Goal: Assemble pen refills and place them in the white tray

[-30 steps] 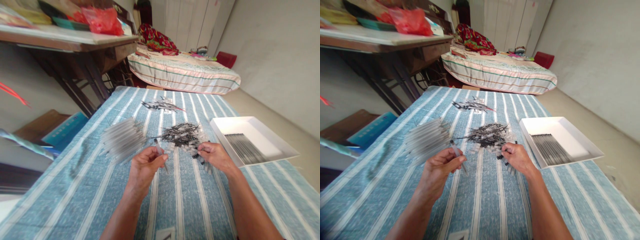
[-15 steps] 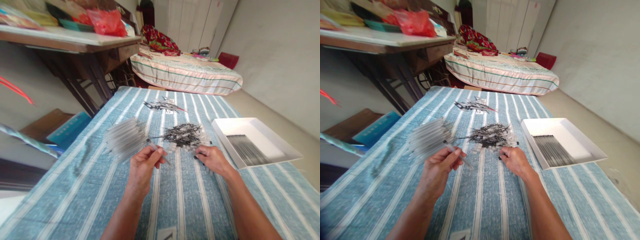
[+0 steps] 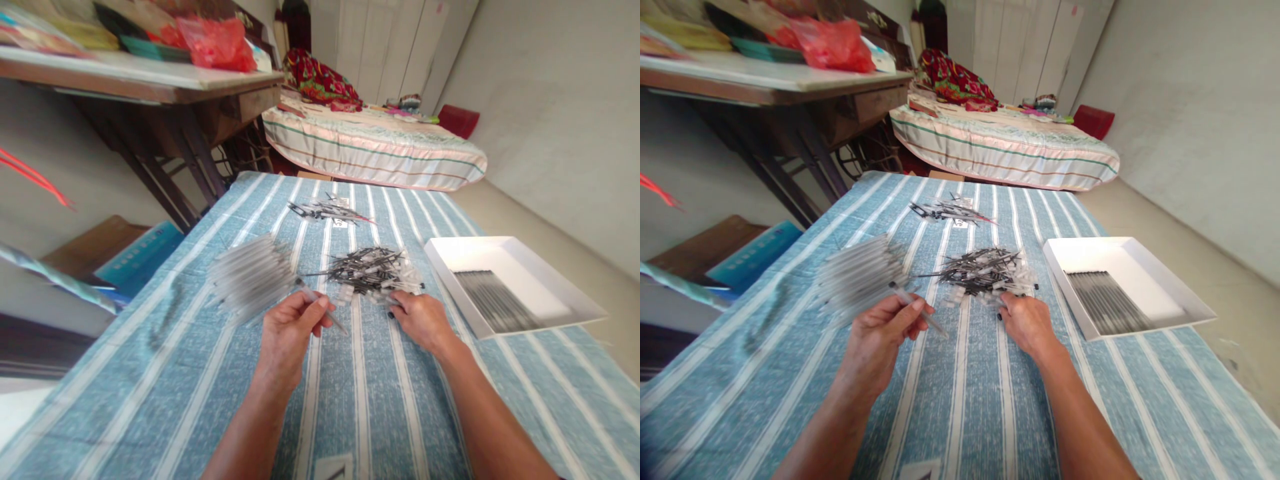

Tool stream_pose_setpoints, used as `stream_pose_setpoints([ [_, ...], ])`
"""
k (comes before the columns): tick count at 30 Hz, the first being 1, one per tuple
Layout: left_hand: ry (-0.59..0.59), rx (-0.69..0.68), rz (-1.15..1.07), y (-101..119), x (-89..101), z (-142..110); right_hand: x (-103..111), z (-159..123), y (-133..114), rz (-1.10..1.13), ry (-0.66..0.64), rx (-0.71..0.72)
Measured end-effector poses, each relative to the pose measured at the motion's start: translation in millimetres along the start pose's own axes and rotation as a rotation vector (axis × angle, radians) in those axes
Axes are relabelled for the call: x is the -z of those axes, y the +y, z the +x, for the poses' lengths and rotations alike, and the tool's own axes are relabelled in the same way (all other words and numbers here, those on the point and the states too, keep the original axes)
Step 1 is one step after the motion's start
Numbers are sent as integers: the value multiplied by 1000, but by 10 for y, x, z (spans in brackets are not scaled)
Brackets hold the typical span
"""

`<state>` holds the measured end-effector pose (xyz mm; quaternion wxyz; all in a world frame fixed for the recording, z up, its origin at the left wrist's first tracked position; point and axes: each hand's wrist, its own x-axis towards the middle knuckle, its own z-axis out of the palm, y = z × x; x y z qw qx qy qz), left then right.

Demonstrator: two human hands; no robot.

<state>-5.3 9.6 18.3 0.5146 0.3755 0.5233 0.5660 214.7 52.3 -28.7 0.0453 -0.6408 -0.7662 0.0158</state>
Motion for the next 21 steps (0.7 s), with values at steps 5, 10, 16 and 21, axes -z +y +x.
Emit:
stream_pose_setpoints([
  [5, -22, -13, -3, -31, 7, 13, -14, 2, -32, 62, 8, -11],
  [10, -39, -19, -45, -69, 46, 52, 6, -40, -101, 675, 59, 17],
  [16, -31, -3, -88, -50, 60, 52, 97, -144, -281, 1227, -64, 19],
  [21, -35, 18, -146, -52, 61, 39, 71, -179, -306, 1338, -37, 72],
])
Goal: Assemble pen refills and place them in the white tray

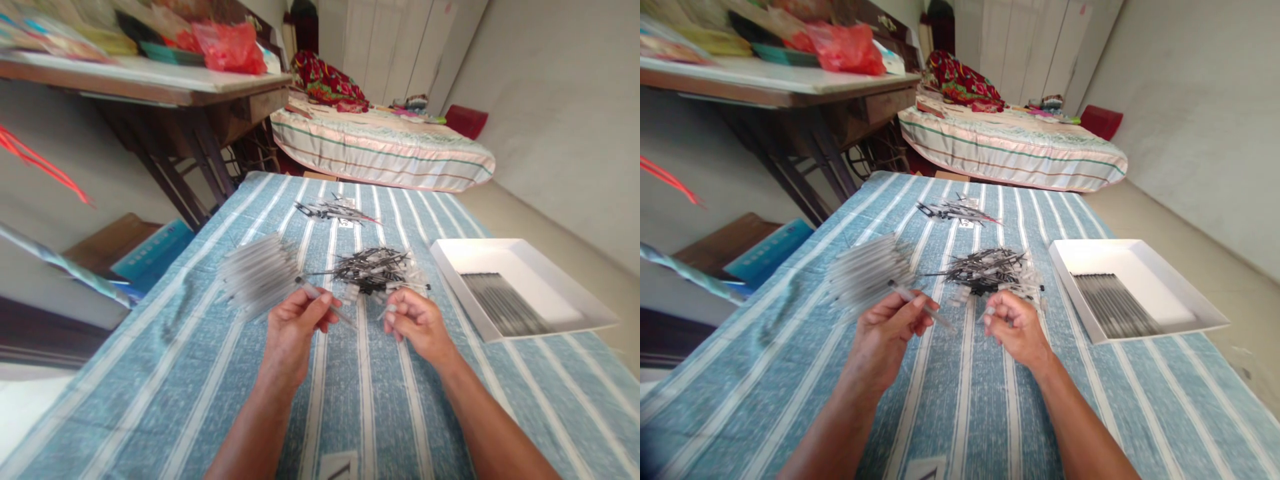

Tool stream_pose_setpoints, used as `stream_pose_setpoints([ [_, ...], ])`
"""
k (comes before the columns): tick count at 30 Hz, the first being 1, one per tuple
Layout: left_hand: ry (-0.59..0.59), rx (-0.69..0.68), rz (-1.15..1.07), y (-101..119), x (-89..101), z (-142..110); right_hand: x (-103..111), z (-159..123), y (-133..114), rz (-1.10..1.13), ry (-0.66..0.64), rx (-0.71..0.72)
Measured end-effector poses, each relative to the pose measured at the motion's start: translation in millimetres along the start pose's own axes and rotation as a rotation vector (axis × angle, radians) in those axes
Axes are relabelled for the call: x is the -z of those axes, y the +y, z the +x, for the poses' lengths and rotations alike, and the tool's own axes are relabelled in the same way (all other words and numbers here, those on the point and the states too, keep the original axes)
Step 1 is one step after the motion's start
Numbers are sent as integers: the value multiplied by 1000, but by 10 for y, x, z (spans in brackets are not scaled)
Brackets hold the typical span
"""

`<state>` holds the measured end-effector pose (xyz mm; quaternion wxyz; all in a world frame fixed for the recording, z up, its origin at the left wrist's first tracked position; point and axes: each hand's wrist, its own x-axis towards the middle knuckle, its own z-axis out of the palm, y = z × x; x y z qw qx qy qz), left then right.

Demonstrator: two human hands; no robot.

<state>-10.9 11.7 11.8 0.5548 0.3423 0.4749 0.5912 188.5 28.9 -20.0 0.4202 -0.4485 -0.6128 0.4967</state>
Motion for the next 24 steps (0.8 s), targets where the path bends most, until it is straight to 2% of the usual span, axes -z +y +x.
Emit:
stream_pose_setpoints([
  [5, 15, 25, -85, 1, 5, -2, -47, -4, 10, 166, 52, 36],
  [11, 3, 44, -206, 9, 17, 5, -185, -6, -63, 454, -12, -6],
  [20, -4, 72, -243, 11, 15, 3, -280, -22, -2, 482, -45, -49],
  [24, -5, 85, -220, 1, 3, 1, -305, -34, 0, 427, -37, -35],
])
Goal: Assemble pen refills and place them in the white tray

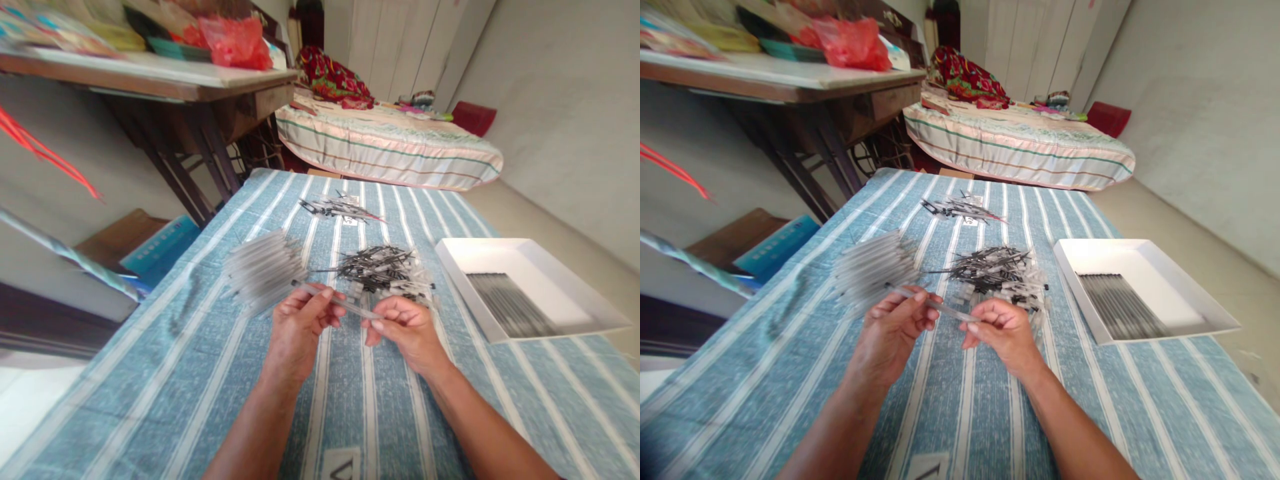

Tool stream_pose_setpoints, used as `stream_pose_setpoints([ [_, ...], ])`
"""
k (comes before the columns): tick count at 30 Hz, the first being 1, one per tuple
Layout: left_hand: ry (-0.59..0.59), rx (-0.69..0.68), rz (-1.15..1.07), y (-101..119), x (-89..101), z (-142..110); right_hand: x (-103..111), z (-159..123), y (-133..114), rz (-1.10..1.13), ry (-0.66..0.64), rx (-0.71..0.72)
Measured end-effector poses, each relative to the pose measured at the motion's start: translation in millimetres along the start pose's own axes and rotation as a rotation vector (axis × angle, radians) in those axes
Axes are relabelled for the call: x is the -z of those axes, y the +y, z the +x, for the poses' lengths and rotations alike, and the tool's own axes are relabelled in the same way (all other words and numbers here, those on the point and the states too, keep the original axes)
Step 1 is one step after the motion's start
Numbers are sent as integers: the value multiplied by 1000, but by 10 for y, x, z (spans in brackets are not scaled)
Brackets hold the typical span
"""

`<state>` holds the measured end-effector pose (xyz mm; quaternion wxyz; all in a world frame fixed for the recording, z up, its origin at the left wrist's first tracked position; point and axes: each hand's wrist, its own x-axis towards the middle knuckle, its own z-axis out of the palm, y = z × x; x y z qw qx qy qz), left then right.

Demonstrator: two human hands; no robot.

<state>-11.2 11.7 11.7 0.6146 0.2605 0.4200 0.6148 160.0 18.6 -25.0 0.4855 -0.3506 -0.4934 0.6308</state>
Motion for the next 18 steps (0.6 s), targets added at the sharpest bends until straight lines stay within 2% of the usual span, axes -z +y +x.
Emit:
stream_pose_setpoints([
  [5, 25, -4, 27, -45, 21, 15, -42, -5, 18, -74, 47, 36],
  [12, 43, -10, 22, -124, 30, 20, -69, -1, 101, -19, 133, 46],
  [18, 45, -21, 63, -118, 10, 11, -86, 15, 133, -49, 132, 18],
])
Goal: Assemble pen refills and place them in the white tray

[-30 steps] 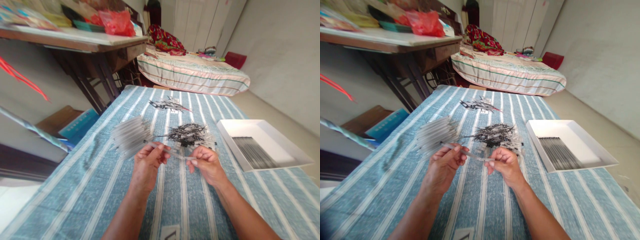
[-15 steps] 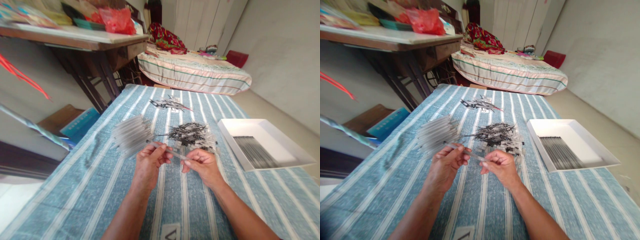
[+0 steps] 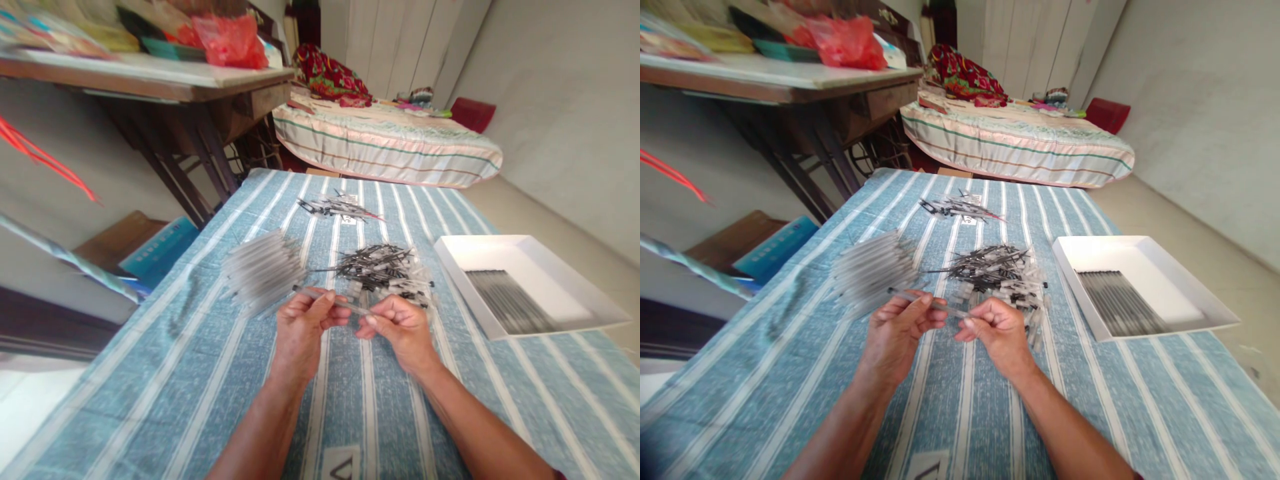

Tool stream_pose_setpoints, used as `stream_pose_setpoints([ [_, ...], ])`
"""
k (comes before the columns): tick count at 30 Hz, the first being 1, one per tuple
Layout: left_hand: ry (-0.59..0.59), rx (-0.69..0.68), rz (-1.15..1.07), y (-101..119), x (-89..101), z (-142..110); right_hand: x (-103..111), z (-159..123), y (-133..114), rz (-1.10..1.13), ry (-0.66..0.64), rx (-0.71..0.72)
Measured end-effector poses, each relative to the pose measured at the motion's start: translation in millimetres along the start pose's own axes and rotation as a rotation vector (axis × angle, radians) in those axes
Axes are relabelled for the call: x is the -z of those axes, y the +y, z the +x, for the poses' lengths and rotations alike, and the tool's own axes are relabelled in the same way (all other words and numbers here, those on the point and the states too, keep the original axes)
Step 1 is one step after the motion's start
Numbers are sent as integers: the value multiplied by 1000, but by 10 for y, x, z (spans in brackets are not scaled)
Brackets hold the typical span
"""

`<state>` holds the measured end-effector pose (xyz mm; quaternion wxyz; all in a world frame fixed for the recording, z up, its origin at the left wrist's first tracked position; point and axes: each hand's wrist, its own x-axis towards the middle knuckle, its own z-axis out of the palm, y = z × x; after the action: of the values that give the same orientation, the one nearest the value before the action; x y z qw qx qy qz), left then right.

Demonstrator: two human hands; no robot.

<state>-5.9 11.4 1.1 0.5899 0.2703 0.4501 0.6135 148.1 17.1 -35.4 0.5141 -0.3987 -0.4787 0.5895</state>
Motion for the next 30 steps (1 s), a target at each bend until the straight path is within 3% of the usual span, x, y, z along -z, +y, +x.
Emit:
stream_pose_setpoints([
  [3, 12, -14, 48, 25, -14, 5, -34, 40, -51, -131, -40, 32],
  [9, -51, -43, 242, 41, -85, -13, -97, 66, -246, -615, -130, 342],
  [12, -87, -94, 419, 60, -106, -21, -79, 38, -318, -766, -192, 374],
  [14, -83, -118, 518, 86, -96, -14, 22, 26, -383, -873, -148, 360],
  [17, 33, -183, 695, 153, -17, 38, 387, 32, -547, -1061, 44, 272],
  [18, 97, -218, 787, 184, 26, 66, 562, 40, -615, -1169, 168, 222],
  [20, 217, -284, 1042, 260, 126, 132, 950, 60, -748, -1458, 421, 43],
  [22, 297, -282, 1310, 345, 221, 197, 1322, 79, -847, -1646, 555, -163],
  [25, 294, -121, 1646, 456, 317, 267, 1714, 102, -888, -1722, 526, -396],
  [30, 294, 16, 1816, 523, 369, 309, 1894, 114, -810, -1678, 409, -451],
])
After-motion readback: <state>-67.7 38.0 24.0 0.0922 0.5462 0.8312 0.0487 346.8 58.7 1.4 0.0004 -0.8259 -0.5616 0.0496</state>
